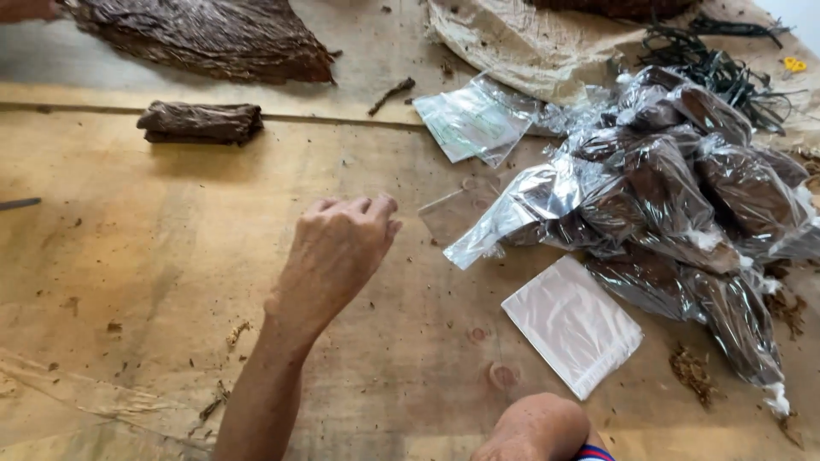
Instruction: The person places folded dried leaves into clear plastic bags, seals them, and sets them aside. The process is repeated with multiple leaf bundles on a wooden table.
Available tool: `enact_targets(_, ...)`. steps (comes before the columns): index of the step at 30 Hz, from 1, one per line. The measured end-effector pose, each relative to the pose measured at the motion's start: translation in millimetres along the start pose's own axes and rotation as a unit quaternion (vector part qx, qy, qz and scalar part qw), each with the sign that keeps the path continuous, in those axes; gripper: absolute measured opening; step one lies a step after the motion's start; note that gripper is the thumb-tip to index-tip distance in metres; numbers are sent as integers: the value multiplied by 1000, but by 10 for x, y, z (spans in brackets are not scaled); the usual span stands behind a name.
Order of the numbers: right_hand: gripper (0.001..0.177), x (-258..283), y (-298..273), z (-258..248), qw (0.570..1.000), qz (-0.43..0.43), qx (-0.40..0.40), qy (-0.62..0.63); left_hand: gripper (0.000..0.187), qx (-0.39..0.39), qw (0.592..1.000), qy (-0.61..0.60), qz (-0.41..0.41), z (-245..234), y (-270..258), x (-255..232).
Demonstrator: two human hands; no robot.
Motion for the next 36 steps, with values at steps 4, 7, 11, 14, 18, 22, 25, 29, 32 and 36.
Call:
enact_targets(4,29,127,401,-359,997,-11,-22,-77,25,36,999,0,14,24,-24,-81)
enact_targets(7,28,264,426,-646,985,1,-71,-156,24,104,994,-25,10,-167,43,-117)
enact_targets(11,28,467,155,-980,951,26,-148,-269,29,155,988,19,11,-516,42,-70)
enact_targets(14,28,628,-232,-1161,922,70,-184,-333,33,68,981,159,92,-586,-75,101)
enact_targets(18,29,514,-983,-1544,784,327,-136,-510,22,-3,987,128,102,-557,-241,131)
enact_targets(22,72,300,-2104,-1653,662,550,-81,-503,19,-9,992,73,102,-518,-286,131)
enact_targets(25,98,285,-2625,-1579,619,609,-83,-489,20,-4,994,56,98,-472,-275,134)
enact_targets(29,81,318,-2793,-1481,617,582,-201,-491,20,10,995,25,100,-403,-260,102)
enact_targets(32,60,313,-2884,-1530,631,551,-270,-474,22,26,993,36,107,-351,-272,94)
enact_targets(36,46,279,-3001,-1554,627,523,-311,-486,26,42,989,88,111,-357,-261,45)
Point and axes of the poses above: each hand's wrist, its own y-axis towards the middle knuckle, its own z-axis out of the palm, x = y × z, the point moved 6 cm from there along y, towards the middle knuckle, and after that the axes turned 8 degrees about -x, right-handed, at the moved point
